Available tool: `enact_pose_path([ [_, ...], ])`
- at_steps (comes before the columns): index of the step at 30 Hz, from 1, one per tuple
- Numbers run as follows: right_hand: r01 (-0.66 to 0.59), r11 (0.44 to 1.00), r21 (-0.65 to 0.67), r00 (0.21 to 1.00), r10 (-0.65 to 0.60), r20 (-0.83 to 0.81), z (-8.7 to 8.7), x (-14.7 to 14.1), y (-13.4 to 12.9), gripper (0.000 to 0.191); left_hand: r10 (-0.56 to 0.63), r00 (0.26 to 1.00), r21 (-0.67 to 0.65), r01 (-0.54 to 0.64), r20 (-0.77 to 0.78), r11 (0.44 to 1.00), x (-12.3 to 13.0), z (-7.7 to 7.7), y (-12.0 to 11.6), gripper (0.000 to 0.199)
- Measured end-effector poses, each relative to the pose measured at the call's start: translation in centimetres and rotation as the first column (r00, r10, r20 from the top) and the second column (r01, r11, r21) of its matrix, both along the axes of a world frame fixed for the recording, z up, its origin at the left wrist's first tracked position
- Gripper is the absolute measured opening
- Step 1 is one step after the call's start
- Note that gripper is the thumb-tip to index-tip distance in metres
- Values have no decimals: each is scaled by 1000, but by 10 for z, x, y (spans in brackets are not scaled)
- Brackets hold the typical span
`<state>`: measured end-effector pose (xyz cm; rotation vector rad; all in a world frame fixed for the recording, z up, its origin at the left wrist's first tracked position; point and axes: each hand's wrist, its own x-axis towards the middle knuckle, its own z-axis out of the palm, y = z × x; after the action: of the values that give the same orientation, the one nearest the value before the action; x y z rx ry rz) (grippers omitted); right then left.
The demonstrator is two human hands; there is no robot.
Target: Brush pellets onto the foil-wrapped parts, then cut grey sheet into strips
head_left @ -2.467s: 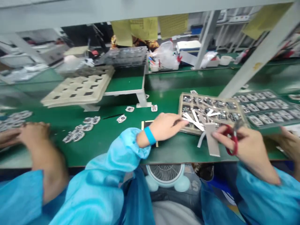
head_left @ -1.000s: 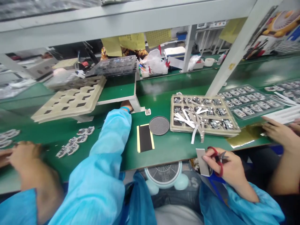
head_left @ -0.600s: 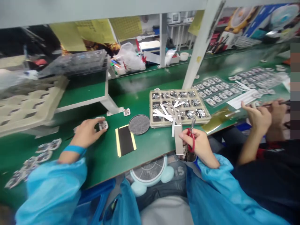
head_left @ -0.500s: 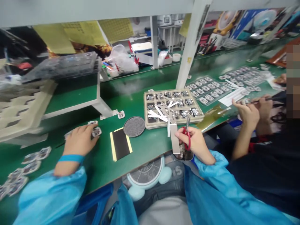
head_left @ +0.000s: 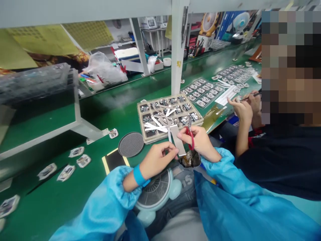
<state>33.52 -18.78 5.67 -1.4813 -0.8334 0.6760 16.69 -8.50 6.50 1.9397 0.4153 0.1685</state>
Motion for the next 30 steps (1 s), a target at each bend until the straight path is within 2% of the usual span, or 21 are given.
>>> enact_pose_path([
  [4, 13, 1000, 7, 999, -13, 34, 2, -2, 7, 34, 19, 999, -55, -16, 43, 998, -1, -4, 3, 26],
  [7, -9, 1000, 1, 1000, 9, 13, 5, -3, 3, 36, 127, 983, -76, -118, 129, 990, -3, -3, 10, 23],
  [11, -193, 979, -61, 981, 191, -31, 3, -8, -20, 40, 254, 942, -136, -228, 220, 964, -6, 1, 22, 22],
  [14, -331, 930, -157, 943, 319, -96, -10, -16, -35, 44, 267, 934, -134, -241, 238, 961, -7, 3, 27, 21],
  [16, -382, 899, -213, 924, 365, -112, -21, -22, -39, 45, 264, 934, -111, -244, 239, 963, -6, 3, 27, 21],
  [19, -398, 882, -253, 917, 393, -72, -32, -28, -37, 44, 263, 932, -35, -262, 248, 964, -5, 2, 25, 20],
  [23, -380, 886, -265, 921, 388, -22, -35, -27, -31, 45, 244, 934, 17, -257, 263, 966, -4, 0, 24, 17],
  [26, -372, 886, -277, 925, 379, -30, -30, -26, -28, 50, 248, 932, -26, -250, 265, 968, -4, -2, 24, 17],
  [30, -373, 887, -274, 926, 372, -56, -25, -28, -25, 56, 259, 934, -187, -217, 245, 958, -3, -3, 25, 15],
])
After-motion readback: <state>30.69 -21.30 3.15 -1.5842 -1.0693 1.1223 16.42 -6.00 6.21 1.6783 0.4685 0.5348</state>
